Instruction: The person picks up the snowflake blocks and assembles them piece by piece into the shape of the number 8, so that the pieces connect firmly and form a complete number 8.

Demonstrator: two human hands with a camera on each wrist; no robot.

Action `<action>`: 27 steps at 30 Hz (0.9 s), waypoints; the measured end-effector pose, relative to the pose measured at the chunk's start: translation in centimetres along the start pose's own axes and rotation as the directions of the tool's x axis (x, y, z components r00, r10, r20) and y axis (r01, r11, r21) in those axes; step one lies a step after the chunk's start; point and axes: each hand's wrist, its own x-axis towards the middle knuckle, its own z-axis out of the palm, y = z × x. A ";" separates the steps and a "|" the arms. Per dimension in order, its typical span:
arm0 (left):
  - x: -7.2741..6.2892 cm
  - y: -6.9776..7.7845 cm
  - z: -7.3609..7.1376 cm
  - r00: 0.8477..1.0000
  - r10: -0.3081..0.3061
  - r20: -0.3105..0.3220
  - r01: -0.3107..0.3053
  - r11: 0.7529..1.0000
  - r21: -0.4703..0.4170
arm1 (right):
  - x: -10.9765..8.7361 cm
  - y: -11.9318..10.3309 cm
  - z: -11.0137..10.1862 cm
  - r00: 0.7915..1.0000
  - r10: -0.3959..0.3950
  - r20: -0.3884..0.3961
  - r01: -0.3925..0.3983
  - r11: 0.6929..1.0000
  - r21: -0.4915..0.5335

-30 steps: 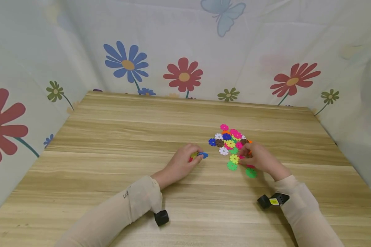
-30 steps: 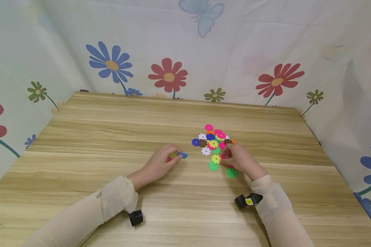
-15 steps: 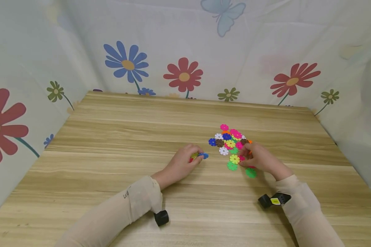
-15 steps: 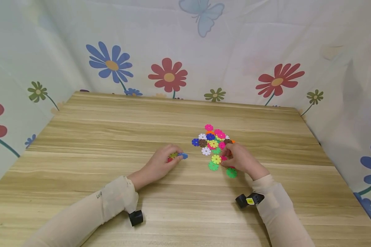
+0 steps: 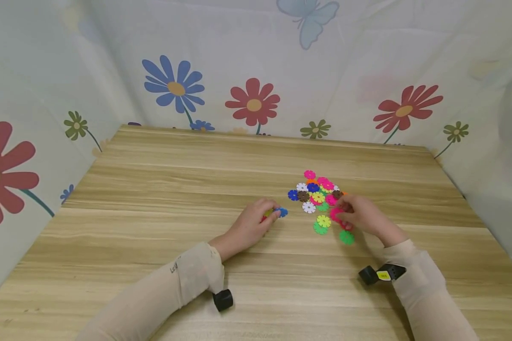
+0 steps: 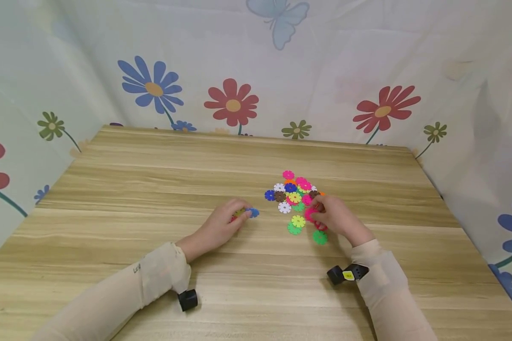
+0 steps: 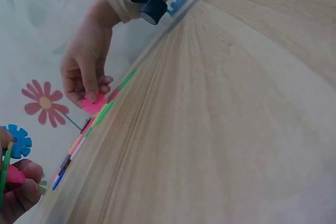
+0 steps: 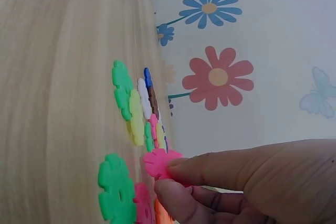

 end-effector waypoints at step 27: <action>-0.3 0.6 0.5 0.996 0.092 -0.024 -0.091 0.995 0.044 | -0.4 -4.2 2.0 0.995 -0.092 -0.039 0.099 0.938 0.332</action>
